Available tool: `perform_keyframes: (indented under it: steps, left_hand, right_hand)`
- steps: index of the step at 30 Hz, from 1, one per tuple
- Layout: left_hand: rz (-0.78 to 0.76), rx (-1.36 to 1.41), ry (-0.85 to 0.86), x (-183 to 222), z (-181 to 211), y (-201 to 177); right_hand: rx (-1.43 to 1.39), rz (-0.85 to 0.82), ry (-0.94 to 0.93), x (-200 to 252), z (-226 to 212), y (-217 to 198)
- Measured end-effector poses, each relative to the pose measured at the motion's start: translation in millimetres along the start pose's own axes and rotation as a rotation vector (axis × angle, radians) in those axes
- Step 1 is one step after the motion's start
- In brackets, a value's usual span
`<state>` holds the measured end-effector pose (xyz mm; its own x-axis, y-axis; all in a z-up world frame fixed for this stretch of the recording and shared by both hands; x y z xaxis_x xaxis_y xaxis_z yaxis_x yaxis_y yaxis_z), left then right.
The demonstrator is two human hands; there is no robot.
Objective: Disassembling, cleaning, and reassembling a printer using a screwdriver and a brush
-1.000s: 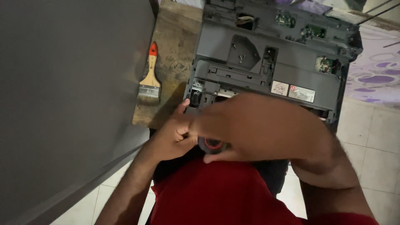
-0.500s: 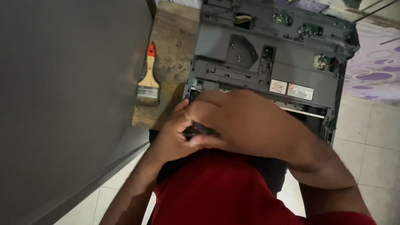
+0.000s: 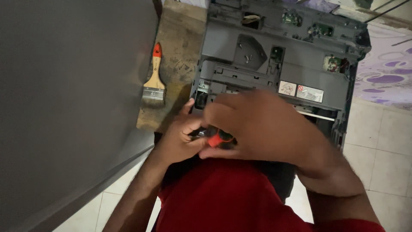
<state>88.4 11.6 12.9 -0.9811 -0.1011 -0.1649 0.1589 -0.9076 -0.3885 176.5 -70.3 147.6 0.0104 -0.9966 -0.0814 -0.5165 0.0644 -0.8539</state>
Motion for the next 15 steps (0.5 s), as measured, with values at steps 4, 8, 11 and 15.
perform_keyframes:
  steps: [4, 8, 11, 15]
  left_hand:
    - [0.062, -0.033, 0.082, 8, -17, 5]
    - [0.094, -0.040, 0.099, 13, -24, 5]
    - [0.046, -0.001, 0.107, 8, -14, 0]
    - [-0.016, 0.006, 0.115, 6, -3, -2]
  right_hand:
    - [0.117, 0.081, 0.042, -2, -6, -5]
    - [-0.163, -0.082, -0.124, -5, -25, -20]
    - [-0.241, -0.219, -0.099, -1, -16, -5]
    - [-0.203, -0.206, 0.024, 3, 0, 0]
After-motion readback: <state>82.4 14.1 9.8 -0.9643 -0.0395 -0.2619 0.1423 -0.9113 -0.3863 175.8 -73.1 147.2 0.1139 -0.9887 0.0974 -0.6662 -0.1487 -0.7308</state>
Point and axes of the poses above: each hand's wrist, its own x-axis away from the middle knuckle, its own y-axis out of the palm, z = x × y, the point moved 7 cm from there along -x, towards the middle knuckle, and after that the axes turned 5 degrees about -x, right-handed, at the moved point
